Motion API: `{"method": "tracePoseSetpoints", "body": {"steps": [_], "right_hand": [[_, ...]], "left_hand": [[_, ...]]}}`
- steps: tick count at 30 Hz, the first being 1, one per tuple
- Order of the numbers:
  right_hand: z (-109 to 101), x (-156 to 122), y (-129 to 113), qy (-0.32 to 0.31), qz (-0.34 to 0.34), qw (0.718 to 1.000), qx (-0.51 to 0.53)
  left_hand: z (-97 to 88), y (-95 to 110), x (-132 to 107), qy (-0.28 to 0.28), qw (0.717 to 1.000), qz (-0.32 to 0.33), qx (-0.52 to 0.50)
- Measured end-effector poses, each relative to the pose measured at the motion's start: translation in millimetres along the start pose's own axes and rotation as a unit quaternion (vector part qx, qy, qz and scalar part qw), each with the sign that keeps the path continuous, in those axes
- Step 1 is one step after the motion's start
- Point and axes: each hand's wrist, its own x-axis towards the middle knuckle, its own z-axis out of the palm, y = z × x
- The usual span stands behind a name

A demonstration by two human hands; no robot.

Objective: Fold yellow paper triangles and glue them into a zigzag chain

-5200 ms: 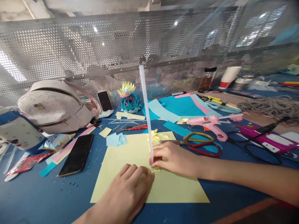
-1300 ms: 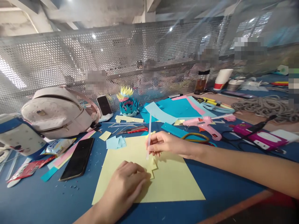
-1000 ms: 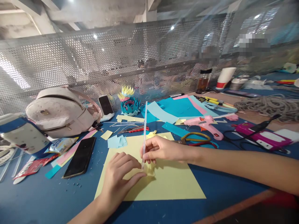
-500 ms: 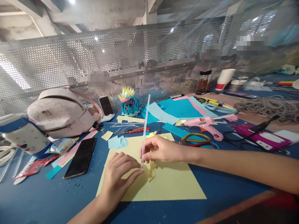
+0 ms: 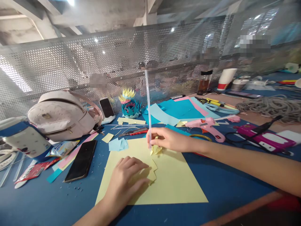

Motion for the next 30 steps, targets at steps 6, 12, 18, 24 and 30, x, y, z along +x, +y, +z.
{"method": "tracePoseSetpoints", "body": {"steps": [6, 12, 18, 24, 30], "right_hand": [[-16.4, -5.4, 13.0, 0.036, 0.004, 0.992, -0.125], [-24.3, -4.6, 19.1, 0.052, 0.0, 0.986, -0.16], [-21.5, 10.7, 34.5, 0.045, 0.007, 0.988, -0.147], [-11.2, 22.6, 38.3, 0.109, -0.016, 0.989, -0.101], [-6.1, 26.4, 35.2, 0.147, -0.023, 0.988, -0.038]], "left_hand": [[7.3, 9.3, -0.3, -0.082, 0.988, 0.049, 0.124], [6.9, 11.1, 1.1, -0.072, 0.987, 0.066, 0.128], [4.0, 11.6, 0.4, -0.051, 0.991, 0.071, 0.098], [1.0, 7.9, -1.1, -0.047, 0.996, 0.046, 0.059], [0.4, 3.7, -1.4, -0.047, 0.998, 0.032, 0.027]]}}
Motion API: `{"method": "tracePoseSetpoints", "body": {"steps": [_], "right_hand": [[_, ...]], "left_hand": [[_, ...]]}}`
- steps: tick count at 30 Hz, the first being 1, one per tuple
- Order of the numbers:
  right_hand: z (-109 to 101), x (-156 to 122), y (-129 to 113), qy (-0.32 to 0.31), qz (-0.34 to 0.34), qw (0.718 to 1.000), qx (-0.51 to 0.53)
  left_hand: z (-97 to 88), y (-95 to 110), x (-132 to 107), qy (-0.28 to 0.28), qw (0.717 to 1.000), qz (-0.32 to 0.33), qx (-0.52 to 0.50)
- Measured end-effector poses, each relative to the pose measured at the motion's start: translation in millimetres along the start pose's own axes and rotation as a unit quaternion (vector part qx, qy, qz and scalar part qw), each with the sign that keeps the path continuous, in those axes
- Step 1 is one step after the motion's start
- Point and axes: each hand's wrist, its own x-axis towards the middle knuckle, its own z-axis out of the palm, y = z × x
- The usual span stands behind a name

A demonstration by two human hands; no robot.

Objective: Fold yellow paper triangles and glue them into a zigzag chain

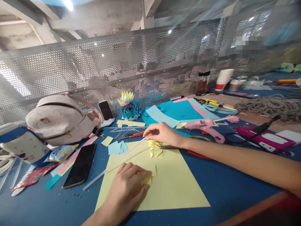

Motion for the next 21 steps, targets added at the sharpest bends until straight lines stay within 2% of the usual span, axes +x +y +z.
{"method": "tracePoseSetpoints", "body": {"steps": [4, 6, 9, 12, 14, 16, 21], "right_hand": [[-4.8, 8.4, -0.4, 0.011, 0.041, 0.993, 0.113], [-10.3, 15.4, -1.2, 0.061, 0.049, 0.986, 0.144], [-20.8, 27.8, -1.9, 0.139, 0.022, 0.982, 0.126], [-29.4, 38.6, 1.5, 0.172, -0.06, 0.983, 0.008], [-31.6, 42.3, 7.4, 0.149, -0.101, 0.972, -0.151], [-30.2, 42.8, 15.3, 0.106, -0.108, 0.949, -0.278], [-19.9, 32.5, 24.2, 0.056, -0.103, 0.928, -0.352]], "left_hand": [[0.9, -2.7, -0.8, 0.015, 1.0, 0.003, -0.001], [2.1, -4.0, -1.5, 0.023, 1.0, 0.005, 0.0], [4.3, -5.9, -2.5, 0.031, 1.0, 0.003, -0.006], [5.7, -7.9, -2.9, 0.034, 0.999, -0.001, -0.012], [5.8, -9.5, -3.0, 0.034, 0.999, -0.004, -0.018], [5.5, -11.3, -2.9, 0.035, 0.999, -0.008, -0.027], [4.1, -13.8, -2.5, 0.034, 0.998, -0.019, -0.051]]}}
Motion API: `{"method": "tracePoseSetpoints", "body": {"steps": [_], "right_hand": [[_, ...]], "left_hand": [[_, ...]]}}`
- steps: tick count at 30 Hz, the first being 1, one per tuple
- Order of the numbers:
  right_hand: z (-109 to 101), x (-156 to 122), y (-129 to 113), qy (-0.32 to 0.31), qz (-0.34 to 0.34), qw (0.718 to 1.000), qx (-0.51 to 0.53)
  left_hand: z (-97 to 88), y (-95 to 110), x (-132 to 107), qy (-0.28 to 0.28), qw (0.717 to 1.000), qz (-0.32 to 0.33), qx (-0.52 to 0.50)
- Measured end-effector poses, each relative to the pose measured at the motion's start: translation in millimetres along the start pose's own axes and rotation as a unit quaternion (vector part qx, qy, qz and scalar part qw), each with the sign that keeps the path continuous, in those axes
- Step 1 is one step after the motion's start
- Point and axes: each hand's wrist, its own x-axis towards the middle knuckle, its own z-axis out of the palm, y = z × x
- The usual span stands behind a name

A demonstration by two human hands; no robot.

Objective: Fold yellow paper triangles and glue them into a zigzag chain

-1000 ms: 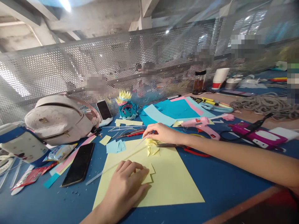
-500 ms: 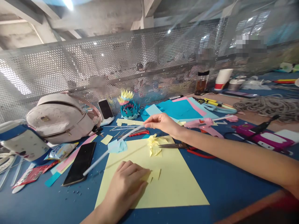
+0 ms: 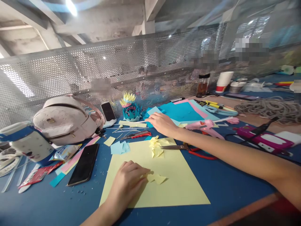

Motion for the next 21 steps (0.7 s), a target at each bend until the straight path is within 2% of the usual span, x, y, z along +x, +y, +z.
{"method": "tracePoseSetpoints", "body": {"steps": [4, 6, 7, 8, 10, 13, 15, 17, 19, 21], "right_hand": [[-12.3, -20.4, -27.9, -0.051, -0.042, 0.997, 0.031], [-21.0, -36.9, -47.5, -0.112, -0.009, 0.988, 0.11], [-24.0, -46.4, -56.8, -0.163, 0.022, 0.972, 0.166], [-25.6, -56.1, -65.1, -0.222, 0.046, 0.943, 0.242], [-23.7, -74.2, -77.2, -0.289, 0.093, 0.872, 0.383], [-12.1, -91.6, -84.6, -0.318, 0.17, 0.748, 0.558], [-4.2, -95.2, -84.4, -0.294, 0.207, 0.71, 0.606], [1.0, -94.7, -81.6, -0.259, 0.228, 0.714, 0.61], [3.8, -93.5, -77.5, -0.225, 0.232, 0.735, 0.596], [5.4, -93.4, -73.4, -0.193, 0.226, 0.759, 0.579]], "left_hand": [[-3.4, 3.2, 0.9, 0.016, 0.999, -0.01, -0.03], [-6.2, 6.2, 1.3, 0.031, 0.999, -0.021, -0.037], [-7.7, 7.8, 1.5, 0.043, 0.998, -0.026, -0.034], [-9.0, 9.1, 1.6, 0.057, 0.998, -0.028, -0.03], [-11.1, 10.9, 1.7, 0.089, 0.996, -0.012, -0.015], [-12.1, 11.5, 1.7, 0.135, 0.989, 0.062, 0.027], [-11.1, 11.6, 1.9, 0.15, 0.98, 0.112, 0.063], [-8.7, 12.3, 2.8, 0.15, 0.981, 0.104, 0.068], [-6.0, 13.8, 4.7, 0.144, 0.989, 0.028, 0.021], [-3.5, 16.0, 7.9, 0.119, 0.988, -0.065, -0.08]]}}
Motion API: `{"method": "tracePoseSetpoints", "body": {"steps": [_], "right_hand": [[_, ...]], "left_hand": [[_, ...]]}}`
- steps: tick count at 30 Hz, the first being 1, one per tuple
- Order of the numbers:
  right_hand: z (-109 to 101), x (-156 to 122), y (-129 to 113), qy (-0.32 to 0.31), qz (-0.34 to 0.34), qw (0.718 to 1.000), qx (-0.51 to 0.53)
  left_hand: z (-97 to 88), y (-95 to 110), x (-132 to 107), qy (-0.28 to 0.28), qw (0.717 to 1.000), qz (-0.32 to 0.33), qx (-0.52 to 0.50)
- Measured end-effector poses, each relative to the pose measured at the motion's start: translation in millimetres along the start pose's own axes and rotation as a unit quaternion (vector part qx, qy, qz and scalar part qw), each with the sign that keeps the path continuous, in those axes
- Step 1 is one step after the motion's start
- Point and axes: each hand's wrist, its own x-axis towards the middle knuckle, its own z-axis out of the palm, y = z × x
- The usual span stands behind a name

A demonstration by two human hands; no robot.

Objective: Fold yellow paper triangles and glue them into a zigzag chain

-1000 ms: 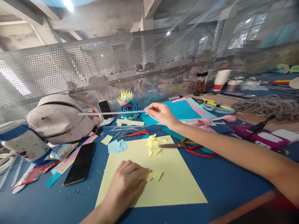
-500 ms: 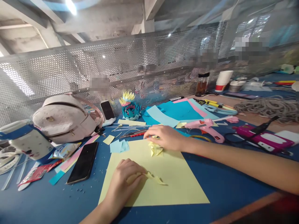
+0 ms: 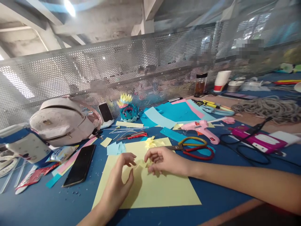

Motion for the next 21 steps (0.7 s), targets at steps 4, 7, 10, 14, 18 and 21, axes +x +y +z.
{"method": "tracePoseSetpoints", "body": {"steps": [4, 7, 10, 14, 18, 21], "right_hand": [[-2.4, -1.7, 3.8, 0.015, -0.024, 0.999, -0.039], [-0.6, -5.2, 3.3, 0.018, -0.04, 0.996, -0.077], [-0.3, -8.2, 1.2, 0.02, -0.058, 0.992, -0.114], [-3.7, -9.4, -0.1, 0.034, -0.107, 0.98, -0.164], [-4.3, -9.4, -0.1, 0.069, -0.156, 0.965, -0.2], [-2.3, -10.4, 0.0, 0.078, -0.181, 0.956, -0.216]], "left_hand": [[8.1, 6.1, 8.1, -0.084, 0.973, -0.135, -0.165], [16.8, 9.9, 15.1, -0.078, 0.968, -0.171, -0.169], [23.7, 8.4, 18.6, -0.06, 0.966, -0.208, -0.143], [22.4, -2.2, 14.0, -0.017, 0.96, -0.248, -0.126], [15.5, -10.3, 6.4, -0.022, 0.961, -0.253, -0.108], [13.3, -9.2, 5.2, -0.038, 0.966, -0.231, -0.11]]}}
